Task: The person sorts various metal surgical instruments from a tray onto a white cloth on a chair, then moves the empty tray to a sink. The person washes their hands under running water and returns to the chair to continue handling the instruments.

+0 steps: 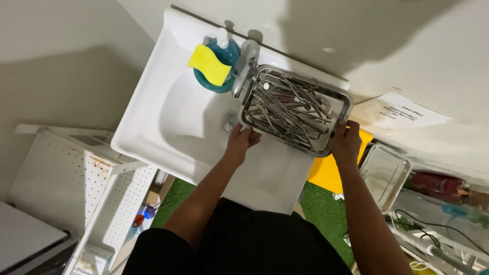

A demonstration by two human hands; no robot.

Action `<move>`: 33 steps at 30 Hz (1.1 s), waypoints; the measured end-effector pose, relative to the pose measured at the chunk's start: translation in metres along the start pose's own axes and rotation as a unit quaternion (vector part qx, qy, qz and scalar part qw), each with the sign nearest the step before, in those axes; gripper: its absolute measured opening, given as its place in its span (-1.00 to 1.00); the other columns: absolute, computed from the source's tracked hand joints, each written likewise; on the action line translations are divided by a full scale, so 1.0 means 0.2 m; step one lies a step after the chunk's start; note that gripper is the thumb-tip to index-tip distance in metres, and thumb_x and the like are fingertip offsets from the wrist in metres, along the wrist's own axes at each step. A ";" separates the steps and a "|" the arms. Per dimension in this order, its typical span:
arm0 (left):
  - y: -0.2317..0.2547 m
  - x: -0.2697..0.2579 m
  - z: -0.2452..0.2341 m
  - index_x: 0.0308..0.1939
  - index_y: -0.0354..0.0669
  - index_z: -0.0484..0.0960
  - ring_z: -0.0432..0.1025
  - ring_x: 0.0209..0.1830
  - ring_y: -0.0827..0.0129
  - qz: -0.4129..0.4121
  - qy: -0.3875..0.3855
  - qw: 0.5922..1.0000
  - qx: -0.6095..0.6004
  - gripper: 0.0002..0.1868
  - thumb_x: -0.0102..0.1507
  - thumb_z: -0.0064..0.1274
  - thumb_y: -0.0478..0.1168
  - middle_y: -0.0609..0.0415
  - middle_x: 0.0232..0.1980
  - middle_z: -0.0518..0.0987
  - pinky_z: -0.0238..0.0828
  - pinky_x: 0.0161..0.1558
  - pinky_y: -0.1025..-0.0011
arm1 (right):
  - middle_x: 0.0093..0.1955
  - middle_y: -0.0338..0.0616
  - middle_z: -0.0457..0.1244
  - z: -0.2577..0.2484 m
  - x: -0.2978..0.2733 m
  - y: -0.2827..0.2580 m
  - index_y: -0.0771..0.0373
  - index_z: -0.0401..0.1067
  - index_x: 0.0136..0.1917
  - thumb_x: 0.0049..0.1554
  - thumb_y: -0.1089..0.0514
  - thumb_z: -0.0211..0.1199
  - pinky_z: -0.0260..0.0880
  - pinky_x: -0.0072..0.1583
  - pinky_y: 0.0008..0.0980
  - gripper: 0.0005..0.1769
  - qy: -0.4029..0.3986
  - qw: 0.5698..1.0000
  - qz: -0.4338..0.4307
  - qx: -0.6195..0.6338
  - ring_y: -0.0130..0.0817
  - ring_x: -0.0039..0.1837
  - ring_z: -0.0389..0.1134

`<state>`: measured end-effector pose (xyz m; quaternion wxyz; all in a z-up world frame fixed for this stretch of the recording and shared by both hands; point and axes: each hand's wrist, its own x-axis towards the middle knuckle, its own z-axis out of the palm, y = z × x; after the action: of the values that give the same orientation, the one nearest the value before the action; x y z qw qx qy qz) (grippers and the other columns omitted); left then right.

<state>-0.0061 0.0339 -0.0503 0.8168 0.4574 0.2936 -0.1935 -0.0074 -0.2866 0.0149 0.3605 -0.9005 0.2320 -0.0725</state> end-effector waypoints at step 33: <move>-0.62 -0.87 0.19 0.21 -0.31 0.49 0.50 -0.11 0.32 0.155 0.186 0.970 0.009 -0.67 0.38 -0.01 -0.26 -0.05 -0.05 0.63 0.50 -0.02 0.35 | 0.25 0.13 0.26 -0.28 -0.05 -0.01 0.38 0.32 0.32 0.34 0.21 0.29 0.22 0.33 0.00 -0.64 -0.009 0.903 -0.427 0.041 0.09 0.28 0.23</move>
<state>-0.1974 -0.0543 0.0006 0.7636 0.5329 0.3641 0.0208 -0.0322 -0.3144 0.0575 0.3341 -0.8981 -0.1818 -0.2208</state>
